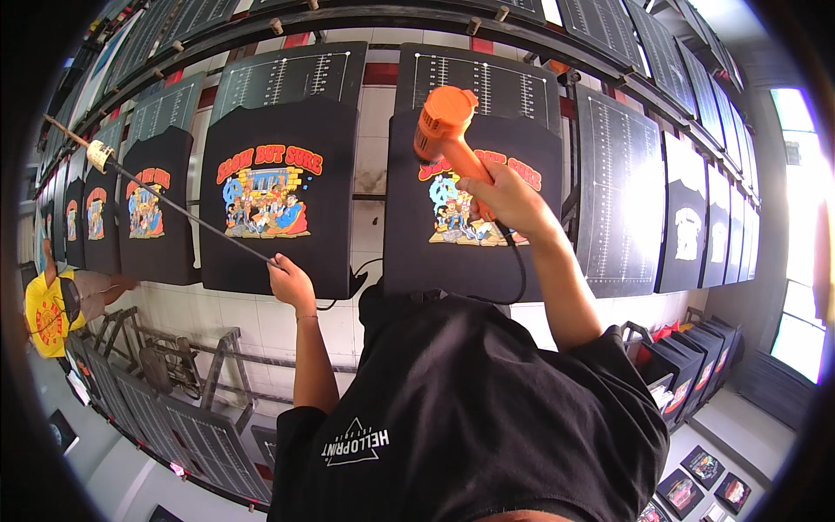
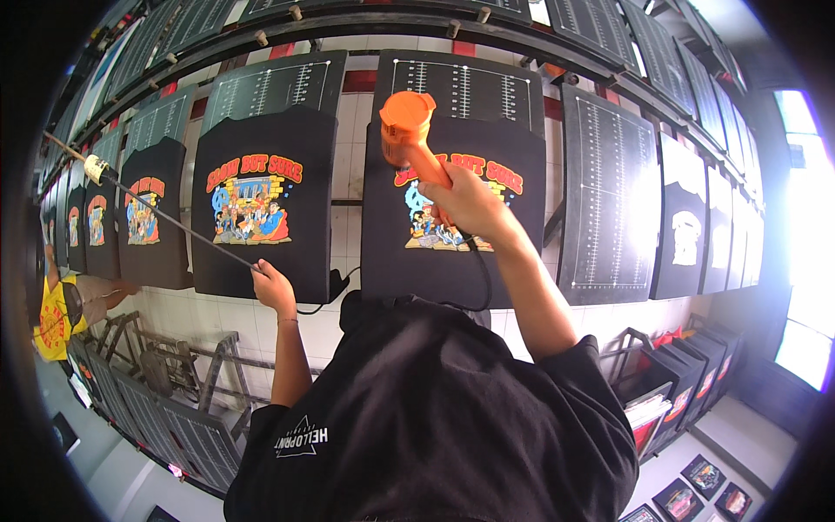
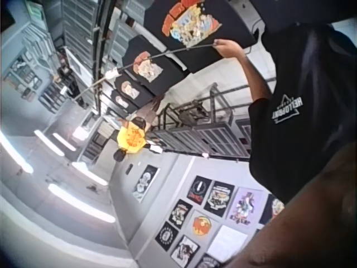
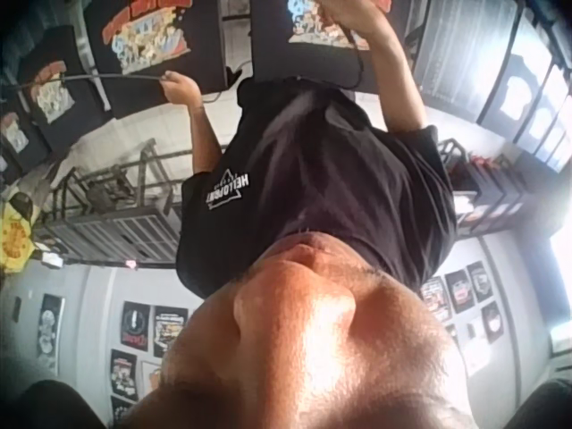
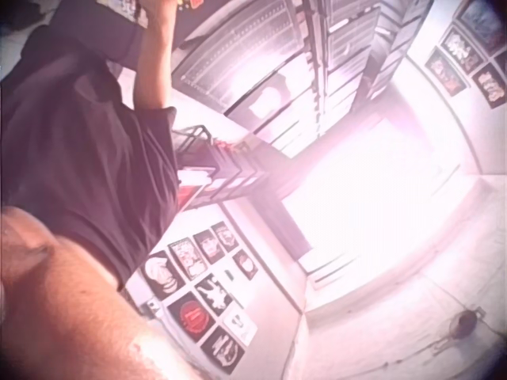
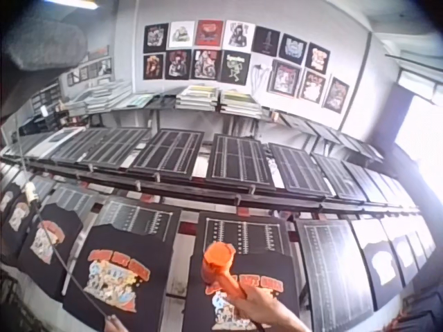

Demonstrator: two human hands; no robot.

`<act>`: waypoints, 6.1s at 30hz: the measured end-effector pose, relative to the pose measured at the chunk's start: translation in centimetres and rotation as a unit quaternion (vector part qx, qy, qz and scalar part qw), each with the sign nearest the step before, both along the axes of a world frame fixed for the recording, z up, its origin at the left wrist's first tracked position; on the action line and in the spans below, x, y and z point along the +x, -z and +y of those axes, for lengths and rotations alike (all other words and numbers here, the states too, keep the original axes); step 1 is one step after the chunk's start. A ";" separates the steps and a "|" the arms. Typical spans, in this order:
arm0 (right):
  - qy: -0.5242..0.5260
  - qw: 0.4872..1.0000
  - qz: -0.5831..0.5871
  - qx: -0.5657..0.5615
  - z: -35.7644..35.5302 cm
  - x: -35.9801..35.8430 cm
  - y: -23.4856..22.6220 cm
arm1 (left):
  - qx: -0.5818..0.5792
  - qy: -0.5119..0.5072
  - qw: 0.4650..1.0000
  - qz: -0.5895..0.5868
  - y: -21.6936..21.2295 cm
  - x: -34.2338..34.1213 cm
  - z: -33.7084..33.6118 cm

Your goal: The person uses a heat gun to dry ink on a series of black t-shirts mounted on a screen-printing press, moving the gun over each printed graphic while holding the press steady.

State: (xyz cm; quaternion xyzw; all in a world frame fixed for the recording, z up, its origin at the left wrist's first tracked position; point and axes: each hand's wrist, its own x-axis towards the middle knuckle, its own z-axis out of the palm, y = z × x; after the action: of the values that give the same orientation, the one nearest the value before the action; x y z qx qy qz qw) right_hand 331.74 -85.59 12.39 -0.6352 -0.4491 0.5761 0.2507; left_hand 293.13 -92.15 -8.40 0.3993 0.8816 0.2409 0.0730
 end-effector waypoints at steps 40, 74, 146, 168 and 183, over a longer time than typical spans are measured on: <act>0.010 0.997 -0.063 0.039 -0.6 1.5 -0.8 | -0.028 -0.015 0.999 -0.009 -0.9 0.3 0.3; 0.005 1.000 -0.014 -0.006 -1.1 8.4 -1.4 | -0.004 -0.012 1.000 0.020 -0.1 0.3 0.4; 0.178 0.983 -0.032 0.040 -7.1 12.0 -0.4 | -0.034 -0.061 0.995 0.066 -0.6 1.4 1.0; 0.189 0.981 -0.051 0.006 -8.9 14.0 -0.1 | -0.058 -0.065 0.995 0.040 -1.7 2.1 1.1; 0.207 0.978 -0.026 -0.004 -10.7 14.5 -0.9 | -0.060 -0.062 0.995 0.047 -1.6 2.0 1.0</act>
State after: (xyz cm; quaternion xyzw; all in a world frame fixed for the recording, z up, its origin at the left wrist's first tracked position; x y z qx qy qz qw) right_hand 346.20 -96.26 13.28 -0.7301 -0.3123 0.4966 0.3504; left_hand 295.13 -91.14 -6.75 0.3498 0.9198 0.1729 0.0405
